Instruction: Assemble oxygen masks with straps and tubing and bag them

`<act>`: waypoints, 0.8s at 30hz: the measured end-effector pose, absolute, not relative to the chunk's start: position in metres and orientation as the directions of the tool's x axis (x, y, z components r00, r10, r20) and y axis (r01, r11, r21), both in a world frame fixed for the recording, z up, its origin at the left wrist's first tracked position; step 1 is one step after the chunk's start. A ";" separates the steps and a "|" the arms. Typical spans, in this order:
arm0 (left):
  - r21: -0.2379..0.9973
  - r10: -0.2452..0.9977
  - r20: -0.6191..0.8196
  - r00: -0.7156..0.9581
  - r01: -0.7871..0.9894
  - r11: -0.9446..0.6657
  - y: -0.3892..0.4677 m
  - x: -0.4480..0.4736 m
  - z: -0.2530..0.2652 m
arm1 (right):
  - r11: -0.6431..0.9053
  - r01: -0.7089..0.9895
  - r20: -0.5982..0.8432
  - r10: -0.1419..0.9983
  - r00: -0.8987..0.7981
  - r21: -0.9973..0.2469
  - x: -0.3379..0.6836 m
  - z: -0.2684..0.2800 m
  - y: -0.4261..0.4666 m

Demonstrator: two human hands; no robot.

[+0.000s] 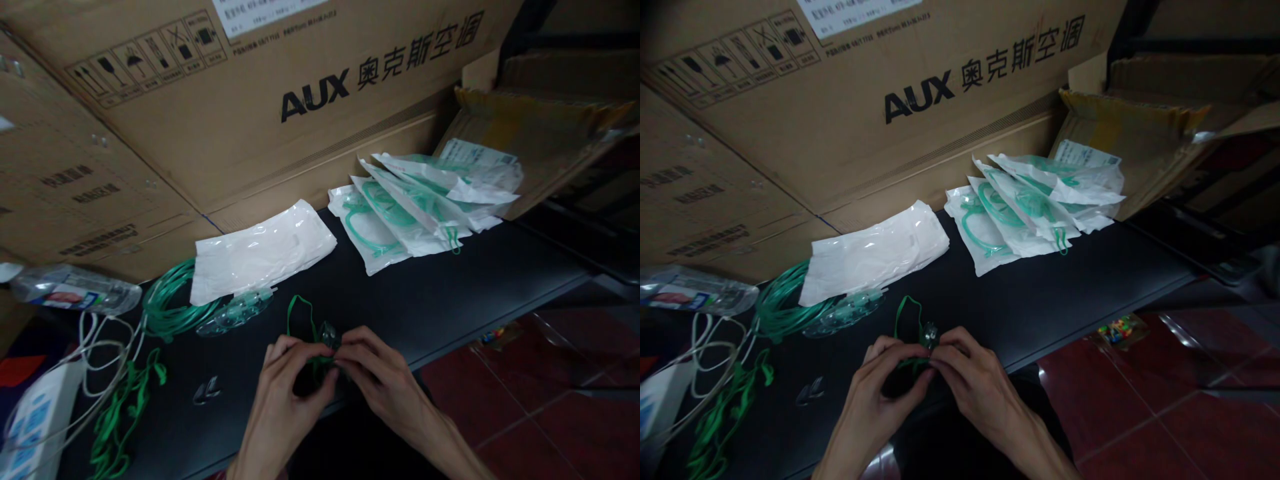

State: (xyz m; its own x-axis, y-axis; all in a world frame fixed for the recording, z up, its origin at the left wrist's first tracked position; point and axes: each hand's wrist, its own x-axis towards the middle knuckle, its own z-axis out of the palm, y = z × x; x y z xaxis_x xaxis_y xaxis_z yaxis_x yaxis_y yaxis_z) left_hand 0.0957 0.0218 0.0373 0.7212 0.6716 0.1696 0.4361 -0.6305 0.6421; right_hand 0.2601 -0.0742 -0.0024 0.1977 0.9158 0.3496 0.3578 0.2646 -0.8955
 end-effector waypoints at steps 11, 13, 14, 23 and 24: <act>0.627 0.750 0.132 0.648 0.531 -0.570 0.023 0.097 0.038 | 0.158 0.389 0.283 0.914 0.290 -0.908 0.278 -0.002 -0.088; 0.635 0.762 0.130 0.634 0.537 -0.555 0.024 0.095 0.037 | 0.139 0.419 0.286 0.906 0.312 -0.897 0.286 -0.001 -0.093; 0.639 0.766 0.130 0.629 0.538 -0.550 0.024 0.094 0.037 | 0.130 0.432 0.289 0.900 0.326 -0.892 0.291 0.000 -0.095; 0.683 0.749 0.145 0.647 0.482 -0.548 0.021 0.093 0.034 | 0.017 0.232 0.099 0.933 0.345 -0.973 0.286 0.003 -0.098; 0.691 0.735 0.172 0.656 0.452 -0.565 0.020 0.093 0.035 | -0.029 0.141 0.022 0.937 0.348 -0.990 0.283 0.002 -0.097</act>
